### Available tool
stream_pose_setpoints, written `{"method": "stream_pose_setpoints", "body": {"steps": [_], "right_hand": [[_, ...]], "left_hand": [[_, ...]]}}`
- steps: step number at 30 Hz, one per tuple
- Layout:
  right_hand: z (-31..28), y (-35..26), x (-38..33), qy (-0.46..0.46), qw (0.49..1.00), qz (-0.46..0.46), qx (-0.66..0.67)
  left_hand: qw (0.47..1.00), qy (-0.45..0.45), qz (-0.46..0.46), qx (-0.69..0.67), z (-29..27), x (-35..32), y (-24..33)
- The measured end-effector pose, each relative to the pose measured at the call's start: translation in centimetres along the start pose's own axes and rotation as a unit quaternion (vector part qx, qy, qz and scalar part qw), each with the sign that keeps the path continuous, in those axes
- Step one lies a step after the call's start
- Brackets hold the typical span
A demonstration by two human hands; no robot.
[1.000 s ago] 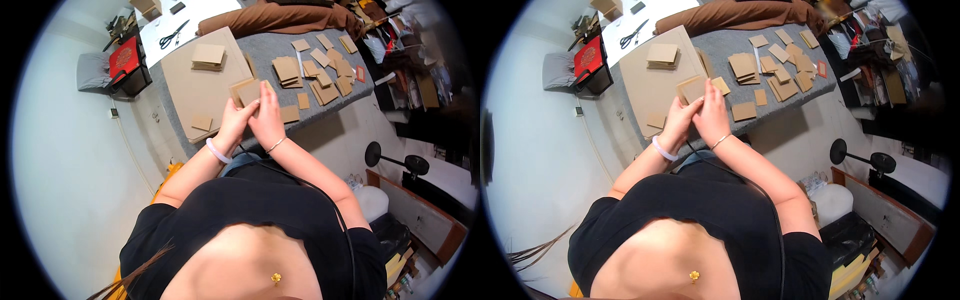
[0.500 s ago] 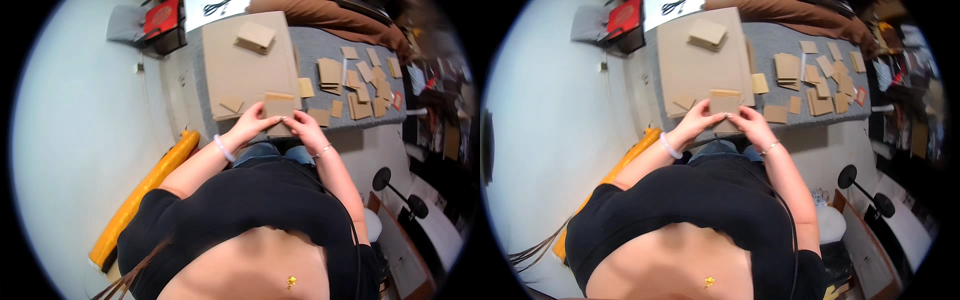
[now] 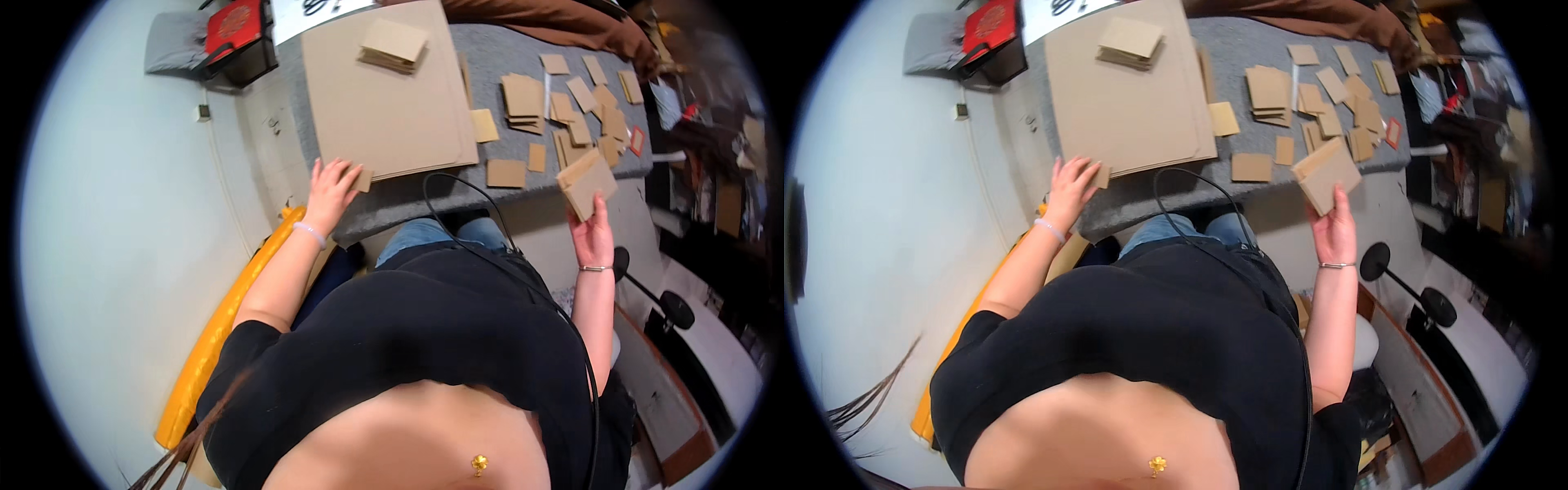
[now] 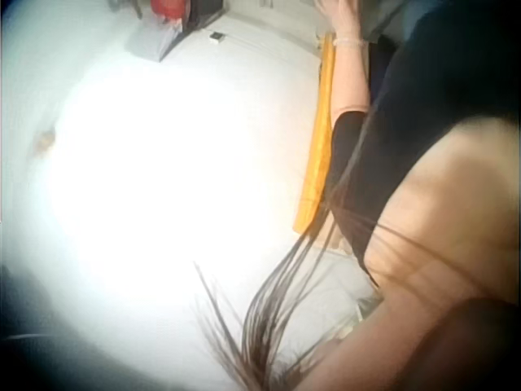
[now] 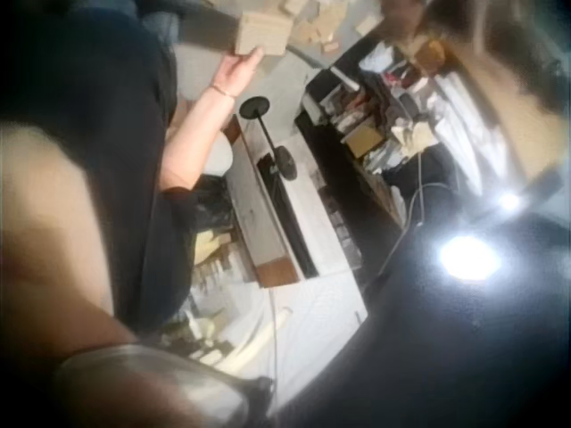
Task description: The person assembles small cardboard boxes by folding the flaps of pre-cut cardboard pieces. They work at a table covered with various cardboard components, picking up individual pieces, folding them into box shapes, and stacking the finished units. The process involves repetitive folding and stacking actions without the use of tools.
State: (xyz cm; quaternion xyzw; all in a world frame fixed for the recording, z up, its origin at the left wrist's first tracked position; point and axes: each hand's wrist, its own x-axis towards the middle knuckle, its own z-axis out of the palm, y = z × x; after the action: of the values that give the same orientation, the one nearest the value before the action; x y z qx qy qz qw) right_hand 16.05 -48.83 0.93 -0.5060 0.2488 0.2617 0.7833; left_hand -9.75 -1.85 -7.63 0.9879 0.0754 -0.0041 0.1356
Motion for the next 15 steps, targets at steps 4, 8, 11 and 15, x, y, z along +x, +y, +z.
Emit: {"method": "stream_pose_setpoints", "body": {"steps": [4, 8, 11, 15], "right_hand": [[-5.9, -3.7, -3.1, 0.054, 0.993, -0.061, 0.089], [-10.4, -5.1, -4.3, 0.137, 0.974, -0.104, 0.150], [-12.7, -5.9, -3.4, 0.168, 0.966, -0.109, 0.166], [-16.9, -8.0, -0.5, 0.176, 0.964, -0.094, 0.175]], "left_hand": [[0.996, 0.080, -0.025, -0.041, 0.0, 0.3, 1.2], [0.974, 0.099, -0.104, -0.176, -1.7, 5.9, 7.2], [0.953, 0.136, -0.081, -0.259, -0.9, 11.2, 12.2], [0.891, 0.086, -0.155, -0.417, 2.1, 16.9, 19.7]]}}
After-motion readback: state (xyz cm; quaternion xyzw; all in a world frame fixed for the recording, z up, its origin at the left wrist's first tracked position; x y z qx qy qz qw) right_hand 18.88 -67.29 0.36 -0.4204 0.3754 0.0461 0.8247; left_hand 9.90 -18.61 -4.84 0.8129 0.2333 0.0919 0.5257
